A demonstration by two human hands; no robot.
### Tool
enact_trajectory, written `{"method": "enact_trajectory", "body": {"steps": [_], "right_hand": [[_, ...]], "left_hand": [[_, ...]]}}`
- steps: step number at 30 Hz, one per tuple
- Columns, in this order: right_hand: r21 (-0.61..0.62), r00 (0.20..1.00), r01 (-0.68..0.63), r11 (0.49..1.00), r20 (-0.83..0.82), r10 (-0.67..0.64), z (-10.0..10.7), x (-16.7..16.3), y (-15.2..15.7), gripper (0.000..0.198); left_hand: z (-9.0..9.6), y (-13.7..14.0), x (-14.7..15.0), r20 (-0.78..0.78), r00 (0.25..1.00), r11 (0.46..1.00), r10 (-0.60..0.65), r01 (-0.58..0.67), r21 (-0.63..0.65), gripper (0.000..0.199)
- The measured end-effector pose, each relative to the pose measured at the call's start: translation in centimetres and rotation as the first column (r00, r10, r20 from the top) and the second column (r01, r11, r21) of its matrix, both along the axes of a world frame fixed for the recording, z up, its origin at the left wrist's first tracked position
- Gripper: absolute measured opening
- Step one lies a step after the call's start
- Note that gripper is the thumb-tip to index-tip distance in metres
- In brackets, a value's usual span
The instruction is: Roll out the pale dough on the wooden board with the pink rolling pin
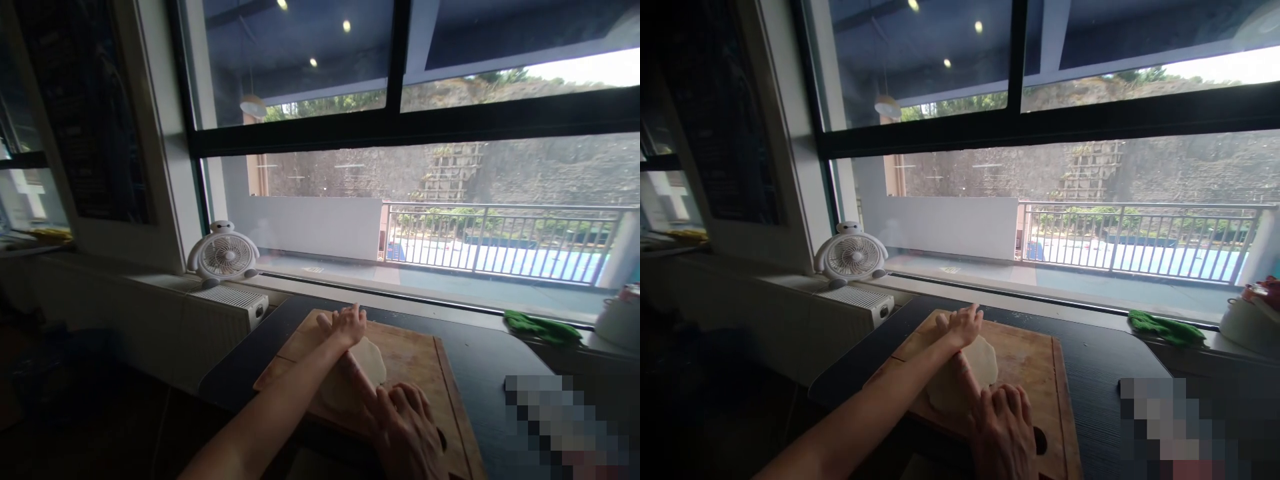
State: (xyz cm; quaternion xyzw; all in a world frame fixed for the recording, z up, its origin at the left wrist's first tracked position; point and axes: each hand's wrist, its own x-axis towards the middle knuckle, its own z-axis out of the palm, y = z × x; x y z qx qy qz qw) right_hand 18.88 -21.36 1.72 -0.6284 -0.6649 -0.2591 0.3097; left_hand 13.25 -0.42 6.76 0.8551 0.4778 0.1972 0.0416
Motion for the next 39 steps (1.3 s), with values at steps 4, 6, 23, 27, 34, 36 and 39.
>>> {"method": "enact_trajectory", "body": {"steps": [4,6,23,27,34,36,39], "right_hand": [[0.022,0.999,-0.047,0.999,-0.016,0.047,0.1,-0.4,1.1,0.023],[-0.044,0.998,-0.05,0.998,-0.041,0.048,0.8,0.4,2.1,0.018],[-0.209,0.978,0.069,0.975,-0.18,-0.108,3.5,3.0,11.3,0.032],[-0.229,0.964,0.152,0.962,-0.181,-0.195,3.3,3.1,12.9,0.037],[-0.274,0.95,0.208,0.939,-0.17,-0.26,3.0,2.7,14.4,0.041],[-0.276,0.953,0.2,0.94,-0.166,-0.252,2.4,2.6,13.2,0.04],[-0.278,0.959,0.188,0.942,-0.155,-0.237,1.4,2.4,10.8,0.043]], "left_hand": [[-0.7,-1.3,-6.5,0.008,0.998,0.995,-0.055,0.054,0.087,0.041],[-0.8,-2.0,-10.3,-0.023,0.993,0.987,-0.116,0.118,0.113,0.04],[-0.8,-1.0,-8.0,-0.218,0.976,0.998,0.025,-0.037,-0.05,0.048],[-0.4,1.8,-6.5,-0.169,0.971,0.985,0.171,-0.173,0.003,0.051],[-1.1,2.4,-6.4,-0.129,0.964,0.972,0.23,-0.222,0.077,0.048],[-1.5,1.1,-6.9,-0.134,0.979,0.983,0.153,-0.137,0.122,0.041],[-2.2,-1.8,-8.1,-0.146,0.989,0.974,0.01,0.023,0.224,0.035]]}}
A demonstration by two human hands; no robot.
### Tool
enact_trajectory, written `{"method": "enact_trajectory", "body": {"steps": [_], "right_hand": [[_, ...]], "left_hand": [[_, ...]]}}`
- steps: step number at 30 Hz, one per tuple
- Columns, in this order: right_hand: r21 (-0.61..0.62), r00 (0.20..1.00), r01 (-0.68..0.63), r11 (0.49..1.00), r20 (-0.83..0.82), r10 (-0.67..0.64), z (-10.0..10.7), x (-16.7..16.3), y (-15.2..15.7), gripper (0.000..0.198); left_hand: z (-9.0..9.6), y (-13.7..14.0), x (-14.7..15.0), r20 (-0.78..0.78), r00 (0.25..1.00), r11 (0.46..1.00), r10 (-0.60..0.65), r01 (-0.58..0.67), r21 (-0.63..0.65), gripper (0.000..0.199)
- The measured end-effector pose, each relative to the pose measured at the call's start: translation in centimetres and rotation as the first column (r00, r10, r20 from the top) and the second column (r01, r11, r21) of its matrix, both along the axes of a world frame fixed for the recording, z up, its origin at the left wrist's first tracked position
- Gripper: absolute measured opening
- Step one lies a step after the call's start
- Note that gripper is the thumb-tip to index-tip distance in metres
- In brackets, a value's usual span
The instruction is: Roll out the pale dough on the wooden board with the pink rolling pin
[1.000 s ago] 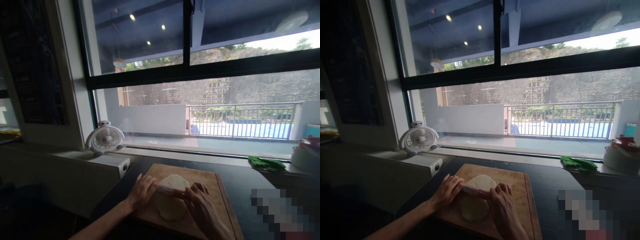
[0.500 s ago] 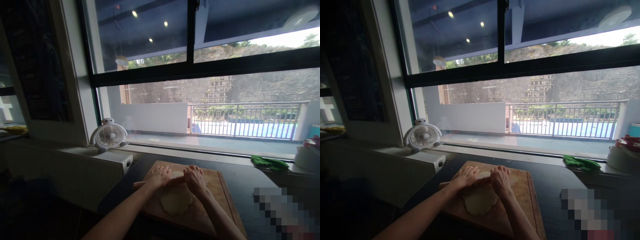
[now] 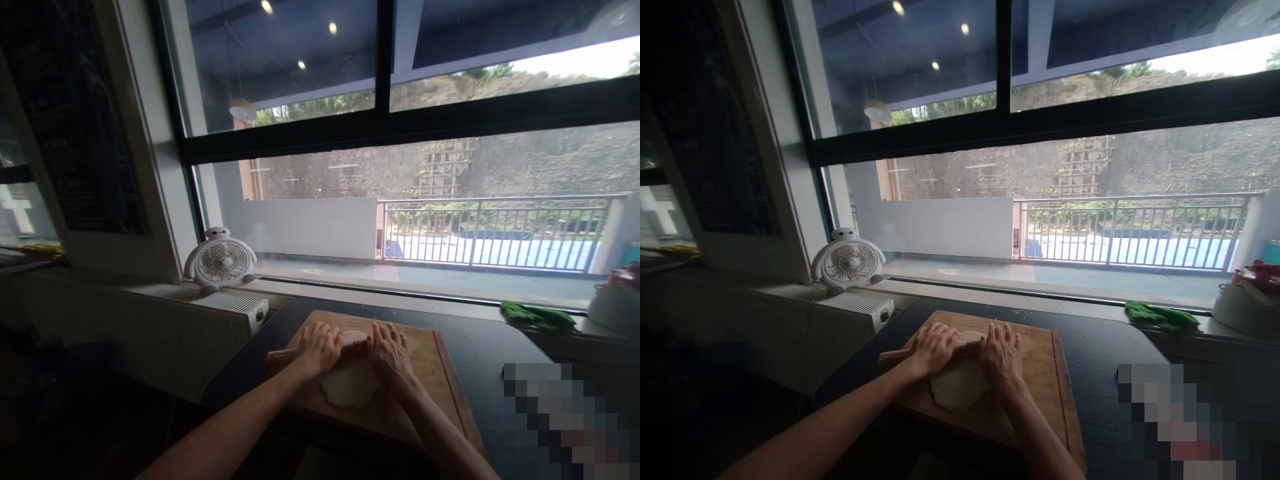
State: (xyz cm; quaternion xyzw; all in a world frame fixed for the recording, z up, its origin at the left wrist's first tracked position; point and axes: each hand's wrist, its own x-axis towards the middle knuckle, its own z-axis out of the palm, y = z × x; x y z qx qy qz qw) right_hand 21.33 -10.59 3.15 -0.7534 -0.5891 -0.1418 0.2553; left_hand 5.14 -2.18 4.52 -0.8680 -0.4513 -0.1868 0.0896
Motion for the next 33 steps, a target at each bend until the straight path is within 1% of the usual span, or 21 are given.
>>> {"method": "enact_trajectory", "body": {"steps": [2,4,5,7,9,11,15,19,22,24,26,31,33], "right_hand": [[-0.018,1.0,-0.005,1.0,0.022,0.005,-0.4,-0.1,-1.3,0.046],[-0.059,0.999,-0.007,0.998,0.035,0.009,-0.5,-0.2,-2.0,0.047],[-0.087,0.999,-0.007,0.996,0.03,0.01,-0.4,-0.3,-2.1,0.048],[-0.142,1.0,-0.007,0.99,0.005,0.008,0.0,-0.3,-1.6,0.049],[-0.187,1.0,-0.002,0.982,-0.022,-0.002,0.7,-0.3,-0.5,0.05],[-0.221,0.999,0.004,0.975,-0.038,-0.013,1.3,-0.3,1.0,0.05],[-0.282,0.999,0.007,0.959,-0.046,-0.021,2.0,-0.1,4.8,0.05],[-0.336,0.998,0.008,0.942,-0.05,-0.027,2.5,0.3,8.6,0.048],[-0.349,0.998,0.008,0.937,-0.05,-0.028,2.7,0.4,9.6,0.048],[-0.336,0.999,-0.004,0.942,-0.039,-0.01,2.6,0.4,8.8,0.047],[-0.309,1.0,-0.019,0.951,-0.023,0.013,2.4,0.2,7.0,0.046],[-0.198,0.999,-0.026,0.98,0.026,0.032,1.2,-0.4,0.8,0.047],[-0.156,0.998,-0.026,0.987,0.051,0.035,0.5,-0.7,-0.9,0.046]], "left_hand": [[-0.4,-1.8,-1.0,-0.005,0.995,0.994,-0.095,0.096,0.043,0.036],[-0.5,-3.0,-1.8,-0.009,0.983,0.98,-0.185,0.185,0.073,0.039],[-0.4,-3.2,-2.1,-0.013,0.976,0.972,-0.218,0.219,0.084,0.041],[-0.1,-3.0,-2.2,-0.024,0.97,0.966,-0.242,0.243,0.083,0.043],[0.3,-2.0,-1.8,-0.025,0.975,0.974,-0.219,0.22,0.049,0.043],[0.7,-0.4,-1.2,-0.022,0.983,0.983,-0.185,0.184,-0.014,0.043],[0.9,3.8,-0.1,-0.006,0.995,0.988,-0.095,0.094,-0.123,0.048],[0.6,7.9,0.4,-0.001,1.0,0.982,0.019,-0.019,-0.188,0.053],[0.5,9.2,0.4,0.0,0.997,0.974,0.076,-0.074,-0.213,0.054],[0.4,8.6,0.3,0.005,0.998,0.975,0.069,-0.067,-0.213,0.052],[0.4,7.1,0.1,0.012,0.999,0.98,0.032,-0.029,-0.199,0.049],[0.3,0.9,-1.1,0.018,0.997,0.99,-0.081,0.083,-0.114,0.04],[-0.1,-1.0,-1.9,0.016,0.99,0.989,-0.139,0.14,-0.041,0.04]]}}
